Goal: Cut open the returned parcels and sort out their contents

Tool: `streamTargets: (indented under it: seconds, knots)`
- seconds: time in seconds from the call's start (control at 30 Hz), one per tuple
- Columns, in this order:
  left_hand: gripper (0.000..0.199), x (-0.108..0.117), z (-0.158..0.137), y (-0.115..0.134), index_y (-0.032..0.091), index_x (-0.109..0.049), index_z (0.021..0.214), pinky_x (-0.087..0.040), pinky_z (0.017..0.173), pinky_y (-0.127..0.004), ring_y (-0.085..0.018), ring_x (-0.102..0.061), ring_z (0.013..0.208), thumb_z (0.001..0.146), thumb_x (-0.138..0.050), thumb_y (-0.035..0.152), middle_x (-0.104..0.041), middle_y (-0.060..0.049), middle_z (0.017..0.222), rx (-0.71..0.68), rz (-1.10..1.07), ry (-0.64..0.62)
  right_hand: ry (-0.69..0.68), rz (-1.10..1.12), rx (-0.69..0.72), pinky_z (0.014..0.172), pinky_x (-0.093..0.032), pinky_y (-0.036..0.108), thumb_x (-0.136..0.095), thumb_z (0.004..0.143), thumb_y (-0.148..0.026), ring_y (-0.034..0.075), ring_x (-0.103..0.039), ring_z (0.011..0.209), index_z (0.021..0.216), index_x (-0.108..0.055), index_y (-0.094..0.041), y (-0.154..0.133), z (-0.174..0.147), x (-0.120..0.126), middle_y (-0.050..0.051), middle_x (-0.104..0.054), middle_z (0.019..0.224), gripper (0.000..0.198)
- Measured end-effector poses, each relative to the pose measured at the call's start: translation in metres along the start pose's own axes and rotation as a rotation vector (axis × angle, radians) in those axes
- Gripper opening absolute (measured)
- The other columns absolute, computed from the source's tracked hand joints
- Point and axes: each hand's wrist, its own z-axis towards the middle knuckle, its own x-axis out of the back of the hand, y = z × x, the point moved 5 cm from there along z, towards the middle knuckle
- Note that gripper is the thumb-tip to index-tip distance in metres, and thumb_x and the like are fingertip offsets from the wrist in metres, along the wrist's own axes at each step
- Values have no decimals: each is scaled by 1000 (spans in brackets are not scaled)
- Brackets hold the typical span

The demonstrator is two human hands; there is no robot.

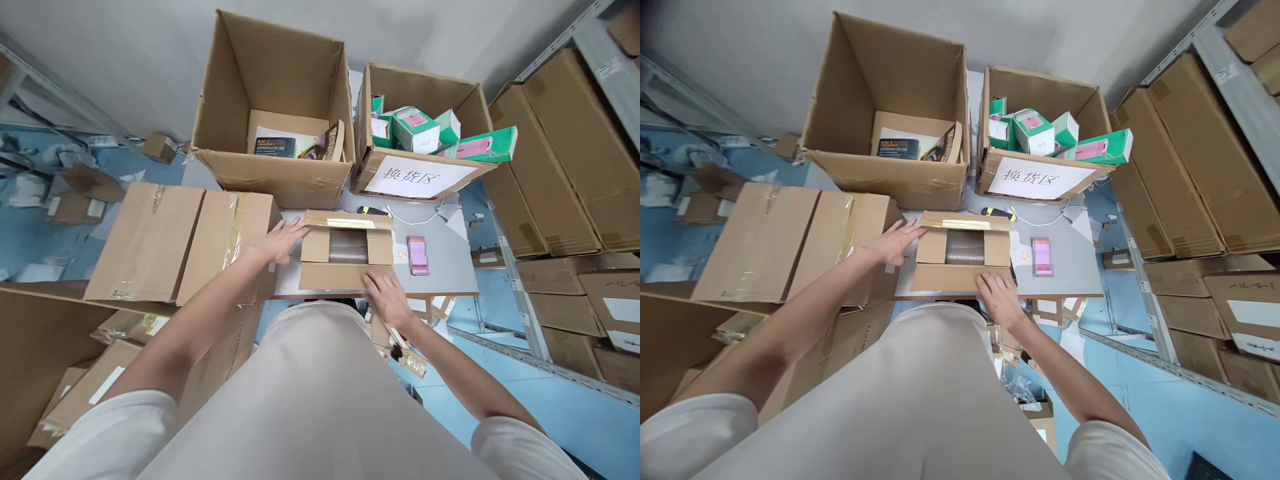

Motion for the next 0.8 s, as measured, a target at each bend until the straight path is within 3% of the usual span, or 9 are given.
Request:
streamTargets:
  seconds: [0.07,0.17,0.27,0.4,0.47,0.57,0.63,0.7,0.8]
  knots:
    - [83,10,1,7,16,-32,145,-14,114,-55,-32,-23,144,68,-59,28,-38,-16,150,34,24,22,-22,104,60,101,-39,49,-45,93,-34,32,-44,128,134,-50,-13,-2,-5,-3,20,-48,140,47]
    - [50,26,3,35,17,-56,126,-15,110,-60,-34,-43,131,80,-49,33,-62,-16,124,145,102,142,-94,197,15,97,-46,42,-35,96,-31,26,-55,118,129,-56,-16,9,13,12,16,-59,130,42]
    - [41,30,8,74,10,-66,107,-35,96,-57,-38,-59,106,82,-54,40,-68,-22,102,287,141,210,-214,76,-119,83,-51,34,-39,93,-20,24,-66,101,134,-52,-16,20,57,35,14,-68,114,43]
    - [31,19,39,115,6,-69,101,-46,79,-41,-33,-64,95,84,-56,28,-69,-23,97,121,99,56,-499,-190,-32,85,-48,33,-50,83,-7,27,-67,99,108,-70,-10,5,113,35,19,-71,104,32]
    - [24,16,56,121,11,-72,97,-45,80,-37,-30,-64,98,83,-54,17,-70,-19,100,-5,111,-27,-523,-219,-34,89,-46,35,-46,86,-6,26,-68,99,100,-73,-9,-4,129,28,21,-71,102,30]
    - [18,13,71,115,14,-75,89,-44,83,-38,-30,-66,92,76,-64,19,-72,-17,92,-30,123,-103,-510,-259,-83,88,-45,40,-43,87,-5,27,-68,96,98,-73,-9,-8,131,18,22,-71,99,32]
    - [39,15,71,110,13,-73,101,-40,93,-44,-34,-64,97,68,-75,34,-71,-20,98,11,159,-74,-485,-305,-148,86,-45,45,-41,88,-6,31,-66,97,109,-69,-5,-1,122,17,26,-68,105,35]
    - [82,22,64,101,12,-64,122,-28,103,-54,-43,-55,113,53,-81,51,-63,-25,119,108,197,39,-404,-354,-258,82,-45,50,-42,89,-14,38,-60,108,129,-56,-2,17,108,22,33,-56,125,44]
    - [121,32,48,77,16,-42,143,-8,108,-64,-50,-22,138,41,-77,71,-32,-25,150,190,192,187,-244,-327,-354,84,-46,54,-57,84,-41,46,-37,131,147,-32,-10,51,88,31,29,-25,152,75]
